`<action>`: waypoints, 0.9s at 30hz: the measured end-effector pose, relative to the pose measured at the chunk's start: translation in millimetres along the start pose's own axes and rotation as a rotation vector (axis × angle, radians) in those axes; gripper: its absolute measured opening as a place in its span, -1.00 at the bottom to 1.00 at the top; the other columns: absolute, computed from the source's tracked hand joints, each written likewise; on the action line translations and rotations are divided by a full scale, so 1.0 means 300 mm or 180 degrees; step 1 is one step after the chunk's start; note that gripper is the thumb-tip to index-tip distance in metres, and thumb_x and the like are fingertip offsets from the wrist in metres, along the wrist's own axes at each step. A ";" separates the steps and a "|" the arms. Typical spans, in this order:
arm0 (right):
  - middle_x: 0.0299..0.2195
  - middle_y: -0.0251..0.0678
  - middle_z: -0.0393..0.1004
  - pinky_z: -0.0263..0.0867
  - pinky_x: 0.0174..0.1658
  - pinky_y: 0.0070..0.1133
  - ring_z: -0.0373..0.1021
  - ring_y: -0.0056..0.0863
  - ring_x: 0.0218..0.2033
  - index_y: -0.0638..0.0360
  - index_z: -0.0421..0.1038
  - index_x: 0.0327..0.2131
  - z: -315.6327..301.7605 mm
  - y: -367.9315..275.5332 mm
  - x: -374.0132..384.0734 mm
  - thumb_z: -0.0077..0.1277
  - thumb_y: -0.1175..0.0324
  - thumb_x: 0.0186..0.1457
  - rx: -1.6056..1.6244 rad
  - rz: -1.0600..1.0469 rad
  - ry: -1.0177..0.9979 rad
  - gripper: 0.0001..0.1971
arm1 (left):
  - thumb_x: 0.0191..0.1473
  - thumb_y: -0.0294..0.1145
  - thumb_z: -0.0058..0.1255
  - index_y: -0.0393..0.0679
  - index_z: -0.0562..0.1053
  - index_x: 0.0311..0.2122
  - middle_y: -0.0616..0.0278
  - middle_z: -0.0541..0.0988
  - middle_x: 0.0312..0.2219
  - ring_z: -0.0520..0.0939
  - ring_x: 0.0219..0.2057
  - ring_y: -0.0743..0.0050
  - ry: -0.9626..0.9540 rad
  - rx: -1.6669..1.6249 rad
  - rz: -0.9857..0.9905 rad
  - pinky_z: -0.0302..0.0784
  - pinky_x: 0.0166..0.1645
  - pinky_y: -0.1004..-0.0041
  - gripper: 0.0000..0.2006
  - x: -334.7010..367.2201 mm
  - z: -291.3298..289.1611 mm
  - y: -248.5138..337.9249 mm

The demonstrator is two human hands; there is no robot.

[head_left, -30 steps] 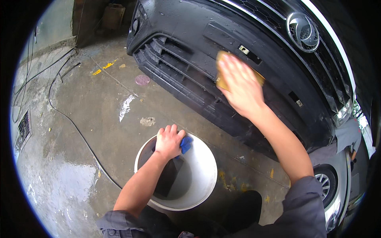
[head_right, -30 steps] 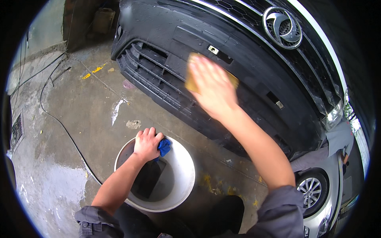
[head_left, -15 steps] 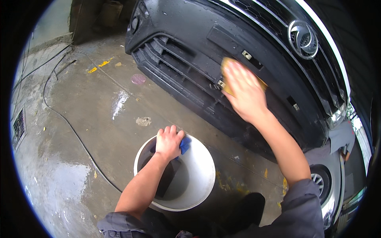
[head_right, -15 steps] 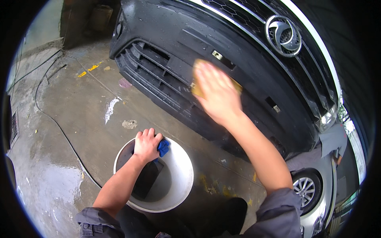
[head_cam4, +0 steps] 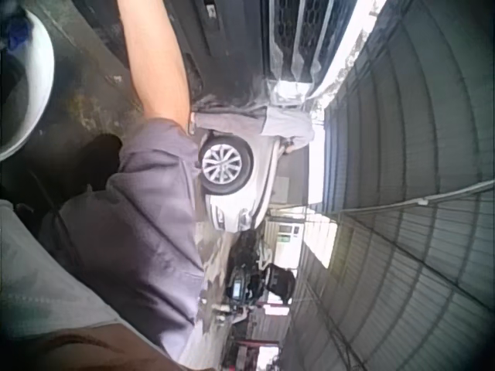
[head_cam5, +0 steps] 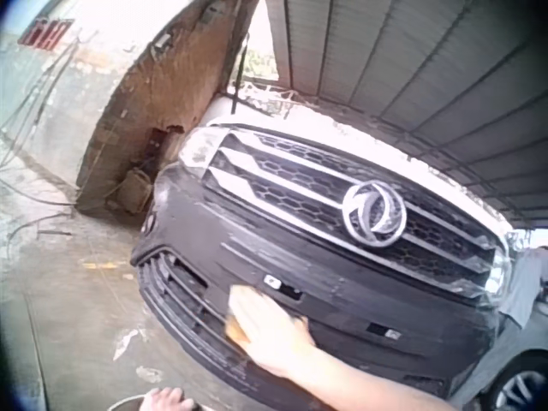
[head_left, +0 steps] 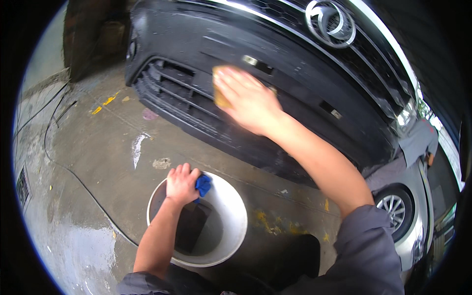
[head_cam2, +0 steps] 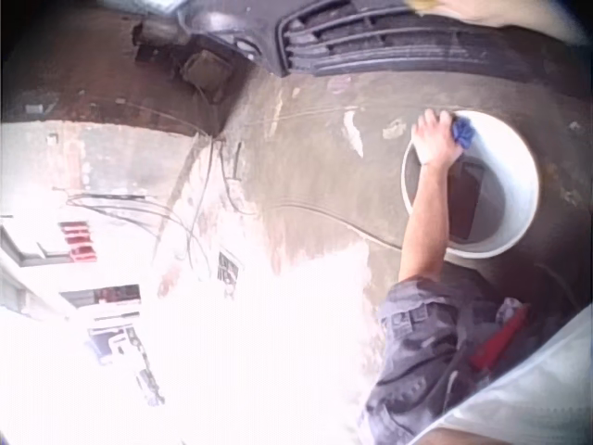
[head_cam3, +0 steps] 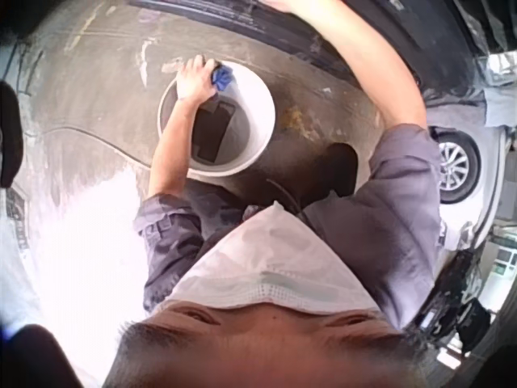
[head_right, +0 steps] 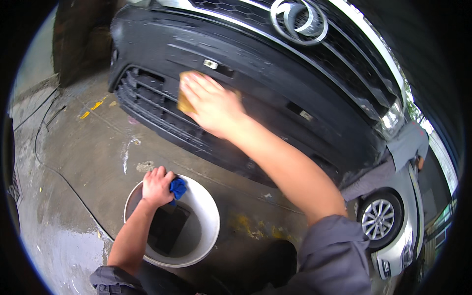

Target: The person scrubs the front bumper of a white car using a yellow sponge and a blue cloth, repeatedly dipping the sponge into a bucket of water. The person wipes the lower grille and bumper area, occasionally switching between the sponge and cloth.

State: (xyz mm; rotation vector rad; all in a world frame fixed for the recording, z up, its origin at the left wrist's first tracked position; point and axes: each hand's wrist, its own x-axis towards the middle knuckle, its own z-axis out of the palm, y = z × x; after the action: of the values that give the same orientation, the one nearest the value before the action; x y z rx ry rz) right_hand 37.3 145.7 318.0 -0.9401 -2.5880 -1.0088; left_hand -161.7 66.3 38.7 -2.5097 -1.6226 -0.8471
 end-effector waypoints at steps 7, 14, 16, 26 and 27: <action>0.38 -0.10 0.31 0.10 0.45 -0.18 0.23 -0.15 0.42 0.16 0.33 0.34 -0.410 0.254 -1.009 0.39 0.32 -0.10 -0.0688 0.0712 -0.0605 -0.14 | -0.30 -0.27 0.29 0.08 0.54 -0.28 0.18 0.48 -0.29 0.58 -0.16 0.10 -0.0006 0.0104 -0.0146 0.46 -0.08 0.17 -0.66 0.039 0.002 0.073; 0.36 -0.14 0.34 0.17 0.40 -0.22 0.29 -0.20 0.36 0.13 0.32 0.35 -0.226 0.188 -0.688 0.37 0.19 -0.06 -0.0062 0.0486 0.0236 -0.14 | -0.37 -0.29 0.33 0.07 0.55 -0.23 0.18 0.48 -0.24 0.56 -0.09 0.08 0.0024 0.0243 -0.0067 0.42 0.01 0.13 -0.57 0.023 -0.001 0.072; 0.35 -0.17 0.36 0.20 0.38 -0.25 0.33 -0.24 0.34 0.12 0.35 0.33 -0.220 0.230 -0.810 0.39 0.20 -0.10 -0.0111 0.0453 0.0203 -0.15 | -0.37 -0.31 0.31 0.06 0.53 -0.24 0.18 0.48 -0.24 0.55 -0.09 0.07 -0.0023 0.0368 -0.0121 0.42 0.01 0.14 -0.58 0.007 -0.026 0.054; 0.36 -0.34 0.39 0.15 0.39 -0.33 0.32 -0.39 0.35 0.00 0.42 0.31 -0.194 0.262 -0.988 0.22 0.22 -0.02 -0.0796 0.0685 0.0288 -0.26 | -0.41 -0.35 0.27 0.03 0.52 -0.22 0.14 0.48 -0.19 0.52 -0.03 0.02 -0.0146 0.0419 -0.0193 0.38 0.06 0.14 -0.54 0.021 0.026 0.084; 0.35 -0.35 0.39 0.18 0.37 -0.33 0.33 -0.41 0.34 -0.01 0.43 0.31 -0.200 0.269 -0.968 0.19 0.23 0.00 -0.0804 0.0569 0.0366 -0.29 | -0.42 -0.35 0.27 0.03 0.52 -0.22 0.14 0.47 -0.19 0.52 -0.04 0.02 -0.0118 0.0411 -0.0207 0.37 0.06 0.13 -0.54 0.028 0.014 0.081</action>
State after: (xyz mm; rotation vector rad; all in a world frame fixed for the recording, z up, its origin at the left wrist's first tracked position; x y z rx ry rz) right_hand 311.3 9.2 289.2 -1.1135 -2.2733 -1.3172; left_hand -136.5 63.5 45.2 -2.4118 -1.7192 -0.6810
